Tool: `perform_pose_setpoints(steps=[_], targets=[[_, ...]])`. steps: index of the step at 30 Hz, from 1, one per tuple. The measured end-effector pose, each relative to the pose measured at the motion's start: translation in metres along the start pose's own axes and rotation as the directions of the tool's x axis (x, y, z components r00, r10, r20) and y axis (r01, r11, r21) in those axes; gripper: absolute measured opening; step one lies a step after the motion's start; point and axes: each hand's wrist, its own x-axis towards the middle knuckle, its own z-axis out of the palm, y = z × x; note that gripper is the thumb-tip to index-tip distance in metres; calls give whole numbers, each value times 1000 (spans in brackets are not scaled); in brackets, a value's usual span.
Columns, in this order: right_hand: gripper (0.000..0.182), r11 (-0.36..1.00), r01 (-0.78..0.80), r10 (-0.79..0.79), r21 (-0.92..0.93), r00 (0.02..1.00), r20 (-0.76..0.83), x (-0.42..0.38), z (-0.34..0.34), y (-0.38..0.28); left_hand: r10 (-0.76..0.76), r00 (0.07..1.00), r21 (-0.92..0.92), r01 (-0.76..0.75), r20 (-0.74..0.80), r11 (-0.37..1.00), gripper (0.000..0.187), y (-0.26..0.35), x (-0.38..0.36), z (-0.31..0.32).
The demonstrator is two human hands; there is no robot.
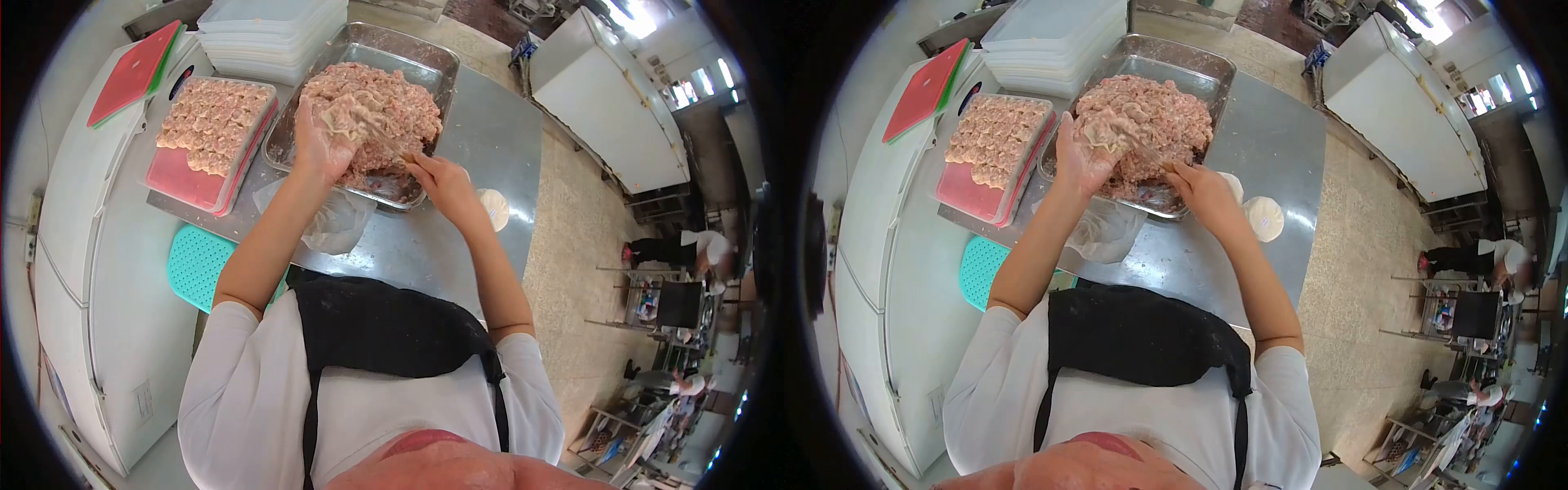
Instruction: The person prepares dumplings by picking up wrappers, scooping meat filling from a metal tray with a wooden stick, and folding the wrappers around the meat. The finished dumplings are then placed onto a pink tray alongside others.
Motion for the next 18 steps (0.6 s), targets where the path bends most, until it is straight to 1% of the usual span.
perform_pose_setpoints(steps=[1,2,3,4,5,6,8,10,11,12,13,14,15,16,17,18], targets=[[24,969,-32,52,-246,996,75,-3,-16,-15,66,997,54,-63,-46,997,67,-1,1,-5],[25,877,-42,119,-479,984,131,-4,-24,-22,73,996,57,-70,-48,996,67,-2,4,-11],[25,879,-39,116,-475,984,134,-2,-20,-20,78,997,58,-77,0,995,68,-2,4,-11],[25,899,5,47,-439,993,108,-1,-12,-17,80,996,59,-83,48,995,69,-3,4,-11],[24,914,49,-19,-403,997,79,0,-7,-14,81,996,60,-84,45,995,69,-3,5,-11],[24,915,49,-18,-401,997,81,2,-12,-13,67,997,56,-69,27,996,68,0,-4,5],[24,890,67,32,-452,977,209,12,-30,-18,67,998,44,-67,7,997,68,3,-6,12],[25,875,91,9,-476,979,203,14,-44,-42,82,995,14,-83,60,996,65,11,2,6],[25,858,102,-3,-504,981,193,14,-46,-49,89,994,14,-90,57,996,65,12,6,4],[25,859,107,-7,-500,980,198,16,-35,-43,110,994,42,-110,-11,993,62,12,10,3],[25,899,132,-59,-419,981,184,18,-18,-31,132,988,71,-126,-78,989,58,12,12,2],[25,929,161,-110,-334,980,166,20,-9,-21,137,987,71,-131,-81,989,58,13,12,1],[25,928,171,-119,-331,978,172,24,-15,-17,93,995,-4,-93,-40,996,56,15,12,-1],[25,939,236,-198,-251,966,166,30,-26,-11,56,998,-77,-56,4,995,53,18,13,-2],[26,941,294,-271,-167,951,150,34,-35,-8,67,998,-75,-67,0,995,53,22,12,-5],[26,940,300,-277,-162,949,148,36,-42,-8,42,991,106,-56,128,993,53,26,10,-7]])
